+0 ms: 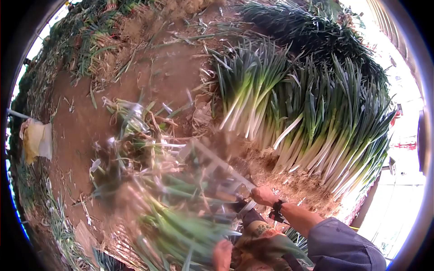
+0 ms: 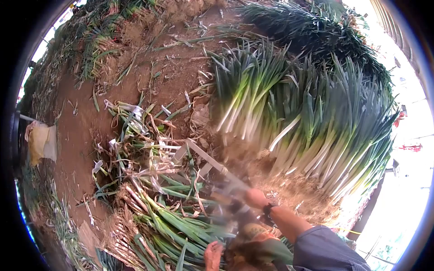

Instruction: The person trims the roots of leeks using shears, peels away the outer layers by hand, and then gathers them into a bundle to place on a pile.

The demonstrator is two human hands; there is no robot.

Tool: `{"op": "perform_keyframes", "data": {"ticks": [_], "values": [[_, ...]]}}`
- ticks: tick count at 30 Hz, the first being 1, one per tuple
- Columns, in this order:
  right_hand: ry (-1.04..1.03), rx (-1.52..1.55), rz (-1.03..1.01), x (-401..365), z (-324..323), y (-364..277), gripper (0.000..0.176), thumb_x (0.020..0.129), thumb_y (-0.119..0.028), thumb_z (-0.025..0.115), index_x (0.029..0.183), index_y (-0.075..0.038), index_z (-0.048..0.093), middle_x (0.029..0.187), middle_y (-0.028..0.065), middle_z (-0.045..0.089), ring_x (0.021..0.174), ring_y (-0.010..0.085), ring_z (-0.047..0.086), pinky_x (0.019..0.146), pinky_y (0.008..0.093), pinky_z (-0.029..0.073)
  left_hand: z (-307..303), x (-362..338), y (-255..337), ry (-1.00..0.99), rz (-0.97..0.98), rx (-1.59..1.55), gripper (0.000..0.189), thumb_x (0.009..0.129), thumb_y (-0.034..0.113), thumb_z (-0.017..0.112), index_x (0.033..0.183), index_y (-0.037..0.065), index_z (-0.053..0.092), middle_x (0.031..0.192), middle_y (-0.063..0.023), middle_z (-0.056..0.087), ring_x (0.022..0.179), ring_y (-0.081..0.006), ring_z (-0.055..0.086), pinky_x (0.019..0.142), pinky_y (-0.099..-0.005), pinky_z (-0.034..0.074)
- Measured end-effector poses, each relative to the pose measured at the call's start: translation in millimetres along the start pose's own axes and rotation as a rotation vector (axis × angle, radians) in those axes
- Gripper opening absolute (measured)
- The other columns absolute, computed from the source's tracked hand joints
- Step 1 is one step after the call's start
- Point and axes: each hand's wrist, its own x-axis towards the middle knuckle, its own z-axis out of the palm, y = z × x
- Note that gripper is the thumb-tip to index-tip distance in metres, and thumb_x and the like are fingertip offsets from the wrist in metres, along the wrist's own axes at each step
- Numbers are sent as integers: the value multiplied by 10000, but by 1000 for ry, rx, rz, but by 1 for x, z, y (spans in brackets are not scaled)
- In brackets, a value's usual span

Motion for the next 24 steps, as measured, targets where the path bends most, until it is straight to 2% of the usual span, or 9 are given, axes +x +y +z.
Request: {"op": "perform_keyframes", "data": {"ticks": [3,4,8,11,16,19,20,21,24], "values": [[46,58,-75,-9,15,-12,241,890,-235,596,786,-31,671,741,232,658,722,439,653,637,512,517,1,-10,6,-6,-94,25,317,947,192,667,1204,11,630,1057,-121,696,995,-237,644,897,-360,510],[0,50,-90,-8,20,-8,237,886,-227,596,777,-30,668,732,224,655,712,434,651,631,509,516,16,-1,-61,19,-297,-326,397,925,138,699,1267,-29,587,1052,-131,711,912,-189,683,836,-301,564],[-174,-3,-136,4,44,7,164,872,-166,578,883,-56,699,805,200,682,767,385,673,677,470,531,9,-18,-10,-31,-197,-73,395,928,119,691,1276,-32,578,1144,-162,716,1011,-212,694,885,-317,544],[-137,86,-205,10,69,18,224,870,-127,542,1037,-73,682,853,201,695,805,396,680,691,481,538,29,-21,-65,4,-143,-174,400,930,130,686,1281,-25,573,1133,-162,721,1006,-224,701,891,-327,547],[-264,40,-145,18,69,-31,250,905,-133,507,1113,-38,608,893,231,690,869,442,675,747,505,543,27,-20,-39,-3,-207,4,381,928,144,688,1268,4,591,1108,-154,728,982,-249,712,876,-345,550],[-124,-3,43,31,105,-33,453,872,-141,581,1303,-25,504,1071,279,627,952,477,631,800,531,498,29,-19,-45,0,-242,8,384,921,152,693,1268,21,594,1101,-151,730,979,-255,714,873,-347,548],[-32,-16,50,33,113,-33,329,916,-137,514,1218,-7,508,1102,267,641,981,455,646,830,521,521,30,-18,-50,5,-234,9,386,921,158,693,1269,21,594,1098,-151,731,977,-254,714,874,-346,547],[-55,-4,122,36,98,-52,365,894,-132,525,1239,-17,507,1198,288,606,1048,453,632,863,514,515,31,-17,-54,12,-228,11,389,921,165,694,1269,22,594,1096,-151,732,974,-254,714,874,-346,547],[-144,37,250,66,119,-21,439,853,-103,517,1280,-1,498,1118,307,649,1074,471,627,874,512,523,27,-10,-48,-50,-298,53,394,920,195,700,1261,24,602,1102,-148,728,959,-245,714,872,-341,549]]}}
